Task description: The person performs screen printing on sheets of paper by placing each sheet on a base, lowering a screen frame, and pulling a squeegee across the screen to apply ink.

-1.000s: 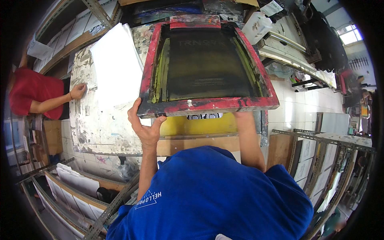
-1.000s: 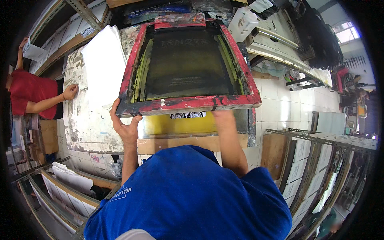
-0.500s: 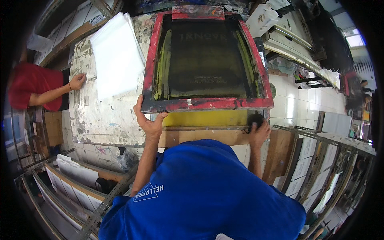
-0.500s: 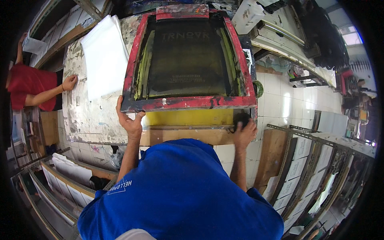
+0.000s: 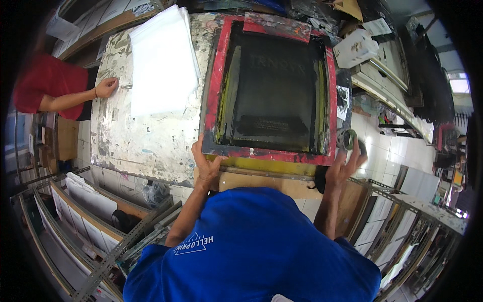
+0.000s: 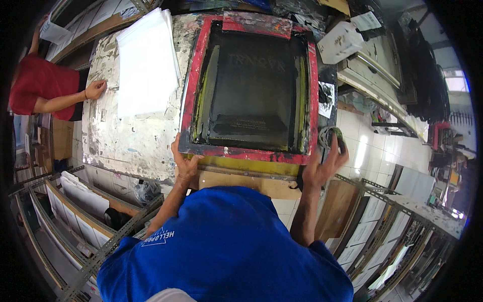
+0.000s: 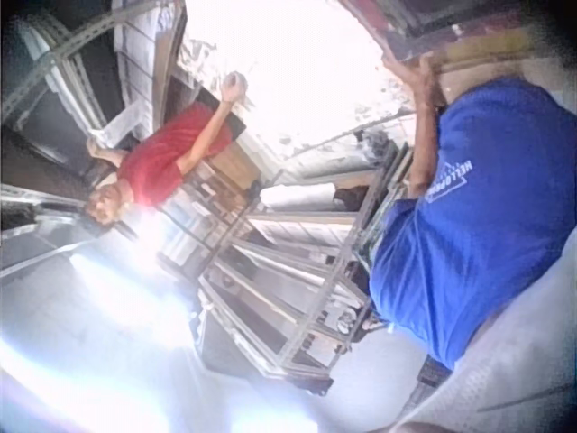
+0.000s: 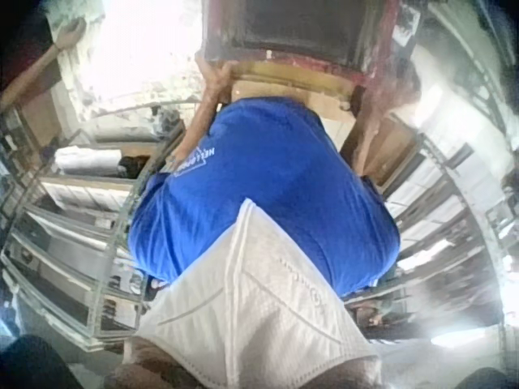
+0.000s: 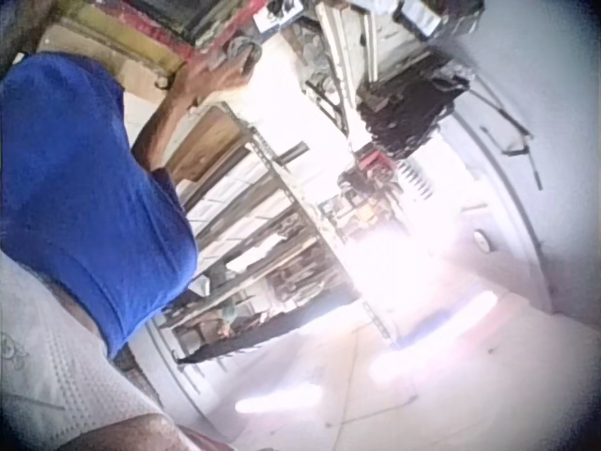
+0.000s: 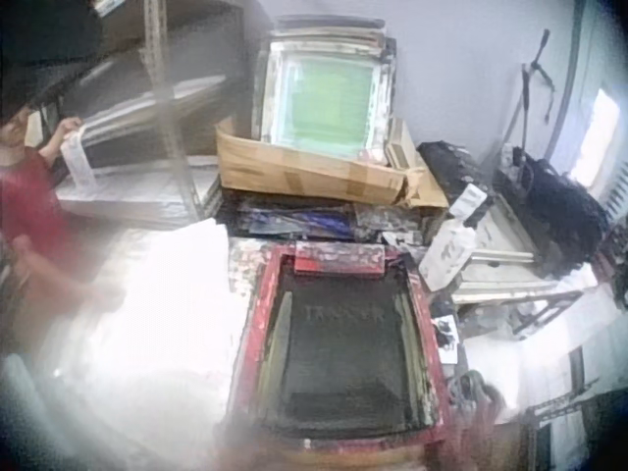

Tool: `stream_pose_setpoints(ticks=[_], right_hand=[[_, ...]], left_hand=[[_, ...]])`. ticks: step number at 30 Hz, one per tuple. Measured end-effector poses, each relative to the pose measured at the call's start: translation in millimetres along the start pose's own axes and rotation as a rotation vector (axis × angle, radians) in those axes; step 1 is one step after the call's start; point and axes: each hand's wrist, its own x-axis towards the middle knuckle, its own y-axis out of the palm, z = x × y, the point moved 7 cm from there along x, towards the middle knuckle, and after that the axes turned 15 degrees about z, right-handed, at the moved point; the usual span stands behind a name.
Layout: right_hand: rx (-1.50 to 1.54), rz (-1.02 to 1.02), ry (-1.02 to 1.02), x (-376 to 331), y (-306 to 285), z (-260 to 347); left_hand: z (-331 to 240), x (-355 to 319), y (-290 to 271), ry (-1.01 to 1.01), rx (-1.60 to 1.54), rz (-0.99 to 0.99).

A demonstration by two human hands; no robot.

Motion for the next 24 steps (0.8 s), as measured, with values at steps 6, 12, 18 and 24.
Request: stream_pose_setpoints(ticks=[6,12,18,24], right_hand=[[-0.206,0.274,-0.336,199,163,71],[-0.559,0.477,-0.489,336,296,72],[-0.325,0.727,-0.491,355,305,71],[-0.360,0.572,-0.595,333,298,77]], left_hand=[[-7,1,-2,-0.005,0.079,0.036],[-17,4,-3,0.016,0.186,0.025],[-16,0,-3,-0.001,0.162,-0.002],[-20,3,-5,0.009,0.176,0.011]])
